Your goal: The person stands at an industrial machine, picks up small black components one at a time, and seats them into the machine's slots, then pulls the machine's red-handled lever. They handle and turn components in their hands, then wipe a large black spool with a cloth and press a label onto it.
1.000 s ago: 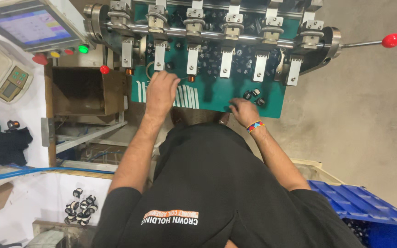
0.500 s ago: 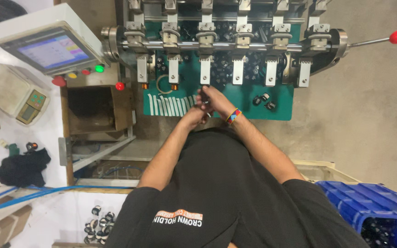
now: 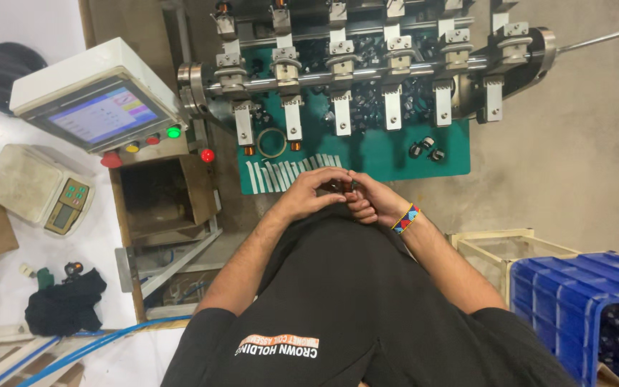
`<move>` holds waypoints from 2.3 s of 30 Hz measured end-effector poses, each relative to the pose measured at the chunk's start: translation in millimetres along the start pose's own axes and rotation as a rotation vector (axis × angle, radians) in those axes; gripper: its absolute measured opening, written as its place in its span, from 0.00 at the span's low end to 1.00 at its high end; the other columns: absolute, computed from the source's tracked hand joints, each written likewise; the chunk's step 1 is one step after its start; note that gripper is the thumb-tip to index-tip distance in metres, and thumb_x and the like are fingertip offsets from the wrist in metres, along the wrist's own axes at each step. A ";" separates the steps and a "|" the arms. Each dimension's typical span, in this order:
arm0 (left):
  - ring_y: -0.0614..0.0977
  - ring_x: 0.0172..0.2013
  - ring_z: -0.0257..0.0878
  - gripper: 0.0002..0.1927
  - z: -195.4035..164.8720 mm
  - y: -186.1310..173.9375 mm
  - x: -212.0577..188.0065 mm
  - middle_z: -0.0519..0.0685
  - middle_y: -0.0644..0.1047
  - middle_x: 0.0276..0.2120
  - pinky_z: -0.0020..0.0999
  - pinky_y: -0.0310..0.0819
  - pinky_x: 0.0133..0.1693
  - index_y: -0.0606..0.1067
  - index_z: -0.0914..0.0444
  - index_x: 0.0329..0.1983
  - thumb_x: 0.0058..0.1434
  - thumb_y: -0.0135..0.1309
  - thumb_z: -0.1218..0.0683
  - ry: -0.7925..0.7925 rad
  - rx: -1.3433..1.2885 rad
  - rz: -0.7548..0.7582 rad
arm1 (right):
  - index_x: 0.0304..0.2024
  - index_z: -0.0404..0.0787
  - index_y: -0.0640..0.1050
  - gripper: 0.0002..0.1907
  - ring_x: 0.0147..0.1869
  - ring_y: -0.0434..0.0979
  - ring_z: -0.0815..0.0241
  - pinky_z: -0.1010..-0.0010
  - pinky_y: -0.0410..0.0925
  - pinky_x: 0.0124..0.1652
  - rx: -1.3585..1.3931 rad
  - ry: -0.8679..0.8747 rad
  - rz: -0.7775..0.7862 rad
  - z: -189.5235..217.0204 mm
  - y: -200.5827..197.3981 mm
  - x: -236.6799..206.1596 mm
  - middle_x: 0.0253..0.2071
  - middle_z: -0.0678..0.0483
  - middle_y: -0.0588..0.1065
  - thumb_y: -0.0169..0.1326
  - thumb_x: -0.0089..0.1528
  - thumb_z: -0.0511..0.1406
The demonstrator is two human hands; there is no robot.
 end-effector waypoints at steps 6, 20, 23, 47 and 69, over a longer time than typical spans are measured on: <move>0.83 0.49 0.36 0.22 44.9 9.6 12.8 0.51 0.79 0.51 0.31 0.80 0.50 0.73 0.68 0.60 0.63 0.61 0.61 -0.245 -0.693 -0.273 | 0.35 0.43 0.75 0.24 0.21 0.53 0.74 0.80 0.51 0.22 -0.507 -0.408 -0.374 21.8 -12.5 -28.6 0.20 0.65 0.61 0.39 0.73 0.52; 0.85 0.42 0.38 0.22 24.5 62.1 60.3 0.51 0.80 0.48 0.31 0.82 0.44 0.75 0.67 0.58 0.60 0.62 0.63 -0.345 -0.321 -0.263 | 0.37 0.41 0.80 0.09 0.32 0.79 0.47 0.60 0.69 0.32 -1.591 -0.964 -0.577 97.6 27.9 -127.2 0.29 0.49 0.79 0.51 0.68 0.38; 0.84 0.47 0.39 0.23 38.1 80.7 67.1 0.51 0.77 0.53 0.32 0.83 0.49 0.71 0.66 0.61 0.63 0.60 0.63 -0.307 -0.733 -0.383 | 0.36 0.41 0.79 0.11 0.27 0.80 0.53 0.64 0.70 0.29 -1.372 -0.795 -0.554 87.8 16.3 -132.5 0.23 0.52 0.78 0.49 0.69 0.38; 0.82 0.39 0.29 0.22 61.6 23.8 -66.6 0.50 0.82 0.41 0.26 0.79 0.42 0.75 0.69 0.60 0.62 0.63 0.64 -0.329 -0.185 -0.793 | 0.44 0.46 0.83 0.10 0.46 0.78 0.44 0.55 0.70 0.47 -1.536 -0.727 -0.782 104.4 -69.4 62.7 0.39 0.47 0.78 0.62 0.61 0.40; 0.82 0.52 0.50 0.20 -39.3 12.2 13.7 0.54 0.78 0.52 0.39 0.77 0.53 0.75 0.65 0.55 0.59 0.63 0.62 0.169 0.430 -0.290 | 0.52 0.37 0.76 0.13 0.47 0.77 0.53 0.68 0.70 0.46 -1.174 -0.785 -0.732 56.9 28.8 -76.5 0.45 0.49 0.76 0.54 0.66 0.35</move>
Point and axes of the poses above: each hand's wrist, its own x-axis towards the middle knuckle, its own y-axis out of the palm, z = x × y, the point moved 8 cm from there along x, towards the middle knuckle
